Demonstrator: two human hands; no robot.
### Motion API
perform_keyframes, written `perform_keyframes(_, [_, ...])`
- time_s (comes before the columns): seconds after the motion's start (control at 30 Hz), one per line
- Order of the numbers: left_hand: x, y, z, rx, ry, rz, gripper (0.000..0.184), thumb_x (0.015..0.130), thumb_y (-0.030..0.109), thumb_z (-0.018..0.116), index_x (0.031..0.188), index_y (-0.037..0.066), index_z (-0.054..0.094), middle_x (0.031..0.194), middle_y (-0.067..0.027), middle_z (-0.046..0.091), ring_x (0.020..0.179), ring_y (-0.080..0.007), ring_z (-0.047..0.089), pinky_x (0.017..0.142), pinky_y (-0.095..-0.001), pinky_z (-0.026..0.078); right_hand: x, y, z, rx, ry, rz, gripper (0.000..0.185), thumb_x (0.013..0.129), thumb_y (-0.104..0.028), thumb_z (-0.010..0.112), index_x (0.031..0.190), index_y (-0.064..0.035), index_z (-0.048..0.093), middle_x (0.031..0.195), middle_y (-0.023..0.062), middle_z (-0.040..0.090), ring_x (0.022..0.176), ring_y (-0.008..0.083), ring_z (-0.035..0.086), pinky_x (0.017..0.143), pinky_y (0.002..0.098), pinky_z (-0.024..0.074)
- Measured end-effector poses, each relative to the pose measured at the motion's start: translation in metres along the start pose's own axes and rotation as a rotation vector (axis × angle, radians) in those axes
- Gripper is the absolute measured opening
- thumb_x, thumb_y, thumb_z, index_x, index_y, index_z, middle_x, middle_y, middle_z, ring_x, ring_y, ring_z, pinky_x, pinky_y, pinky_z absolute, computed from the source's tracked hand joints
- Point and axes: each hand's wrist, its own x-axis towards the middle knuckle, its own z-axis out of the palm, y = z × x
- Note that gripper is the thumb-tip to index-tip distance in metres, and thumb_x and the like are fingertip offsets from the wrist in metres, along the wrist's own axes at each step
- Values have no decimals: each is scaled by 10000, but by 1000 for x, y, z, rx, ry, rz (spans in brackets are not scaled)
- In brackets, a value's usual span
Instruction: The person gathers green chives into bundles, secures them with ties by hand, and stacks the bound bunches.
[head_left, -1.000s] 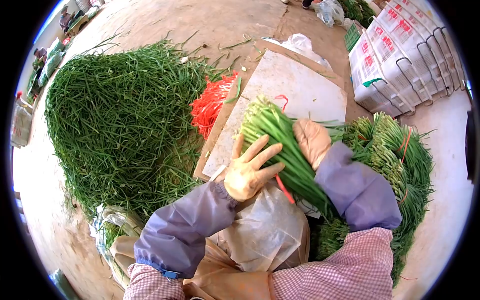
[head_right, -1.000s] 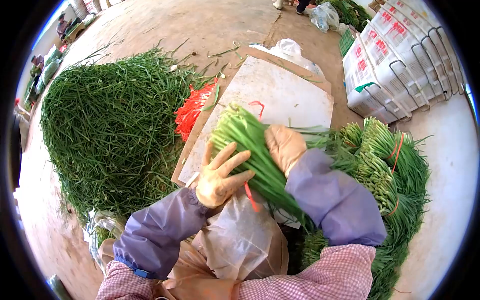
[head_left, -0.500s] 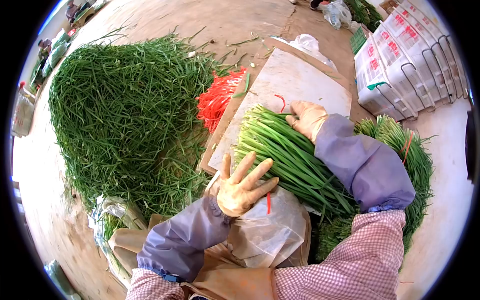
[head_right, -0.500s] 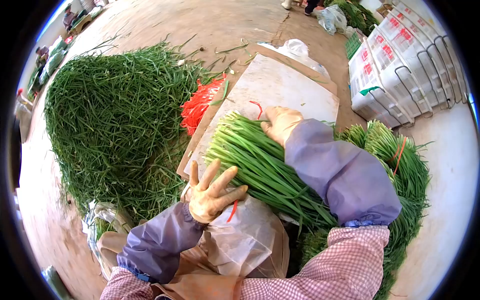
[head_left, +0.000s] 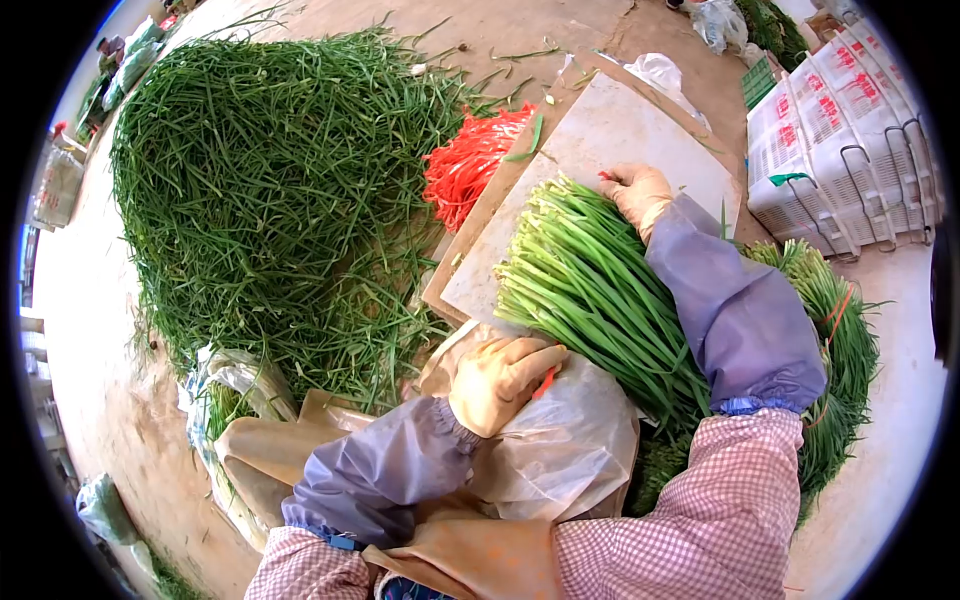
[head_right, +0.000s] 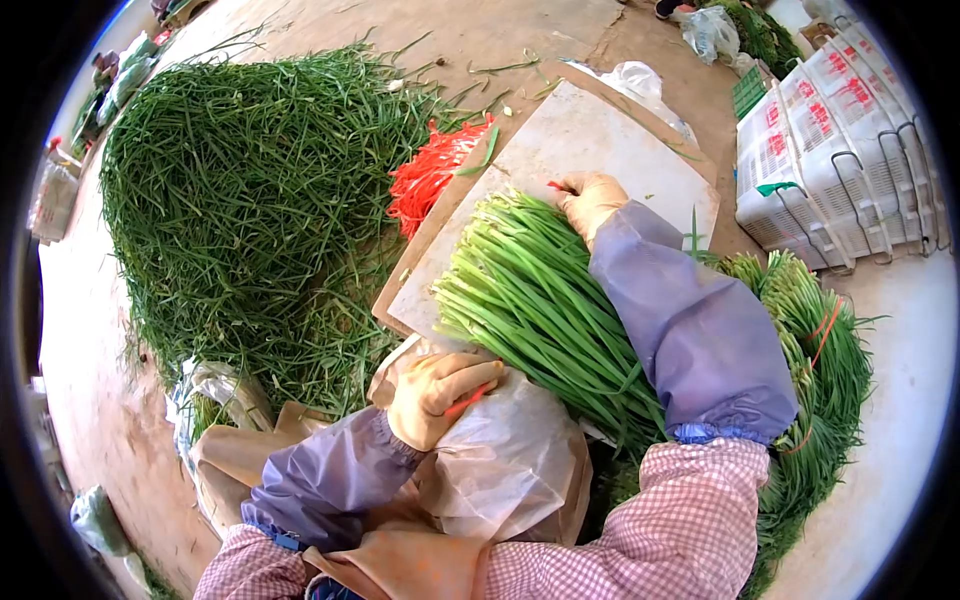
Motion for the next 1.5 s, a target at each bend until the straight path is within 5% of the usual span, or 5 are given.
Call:
perform_keyframes(0.4, [22,33,-9,-236,-143,-490,185,859,149,711,1016,52,721,908,-105,718,849,-188,691,759,-274,535,-49,51,-16,688,53,-77,166,914,-172,666,961,-24,724,857,34,716,804,114,630,769,268,492])
perform_keyframes(0.53, [33,43,-8,138,-115,-130,155,818,144,703,958,77,701,828,-67,662,758,-235,648,663,-348,508,-74,38,-14,786,-11,-96,144,909,-153,676,962,-31,732,867,25,717,808,105,627,770,261,500])
perform_keyframes(0.8, [65,43,-8,445,43,446,245,698,127,635,927,42,661,1192,-73,616,1165,-298,554,977,-462,433,-115,-4,5,840,-5,-92,171,912,-154,671,980,-5,720,857,36,709,816,98,619,761,254,498])
perform_keyframes(1.13, [76,50,-3,402,-187,96,162,758,85,636,905,25,602,1146,-135,614,1049,-334,587,928,-437,452,-91,-2,-16,960,-387,16,194,917,-186,665,976,-11,724,948,51,703,877,134,632,822,269,498])
perform_keyframes(1.5, [88,41,10,310,-2,100,137,760,69,638,868,3,586,1304,-216,548,1188,-399,531,974,-467,425,-101,5,15,980,11,-176,186,873,-113,712,1018,3,720,954,62,726,877,123,639,812,273,520])
